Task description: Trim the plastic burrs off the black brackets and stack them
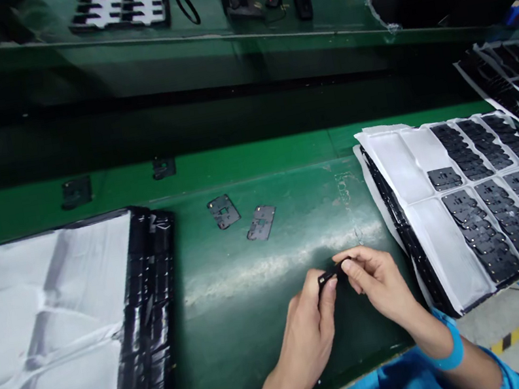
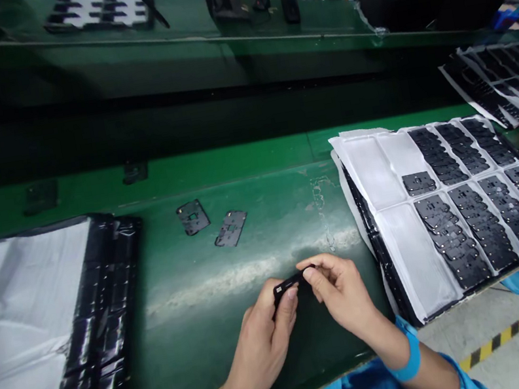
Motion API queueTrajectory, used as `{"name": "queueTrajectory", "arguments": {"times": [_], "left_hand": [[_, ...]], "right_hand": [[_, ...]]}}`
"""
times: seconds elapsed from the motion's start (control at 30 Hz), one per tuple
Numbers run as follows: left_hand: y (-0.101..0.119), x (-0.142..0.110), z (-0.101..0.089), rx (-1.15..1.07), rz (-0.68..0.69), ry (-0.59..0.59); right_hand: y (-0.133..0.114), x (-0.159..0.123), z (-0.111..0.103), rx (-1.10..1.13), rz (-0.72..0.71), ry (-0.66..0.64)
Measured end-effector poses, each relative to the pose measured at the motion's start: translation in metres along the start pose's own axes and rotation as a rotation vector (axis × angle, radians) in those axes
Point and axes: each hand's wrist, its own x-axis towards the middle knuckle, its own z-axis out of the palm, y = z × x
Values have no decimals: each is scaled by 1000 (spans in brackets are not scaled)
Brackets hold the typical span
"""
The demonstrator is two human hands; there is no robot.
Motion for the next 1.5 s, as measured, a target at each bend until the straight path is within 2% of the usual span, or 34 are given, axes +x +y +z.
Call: {"name": "queueTrajectory", "arguments": {"times": [0.27, 0.43, 0.53, 0.67, 0.8, 1.03, 1.4, 1.5], "left_hand": [[-10, -3, 7, -123, -33, 24], [-9, 2, 3, -146, -37, 64], [-6, 1, -2, -183, -35, 9], [0, -1, -8, -263, 4, -68], [5, 0, -9, -373, -10, -25], [4, 3, -5, -423, -59, 3], [4, 1, 5, -404, -102, -26], [6, 3, 3, -441, -88, -70]], "right_hand": [[9, 2, -3, 22, -9, -108], [5, -5, -7, -288, -57, -82], [-1, -8, -6, -415, -162, -28], [-5, -11, 0, -377, -184, -41], [-8, -18, 5, -347, -195, -70], [-15, -26, 2, -357, -251, -94], [-10, -31, -3, -271, -156, -66], [-11, -32, -5, -278, -167, -49]]}}
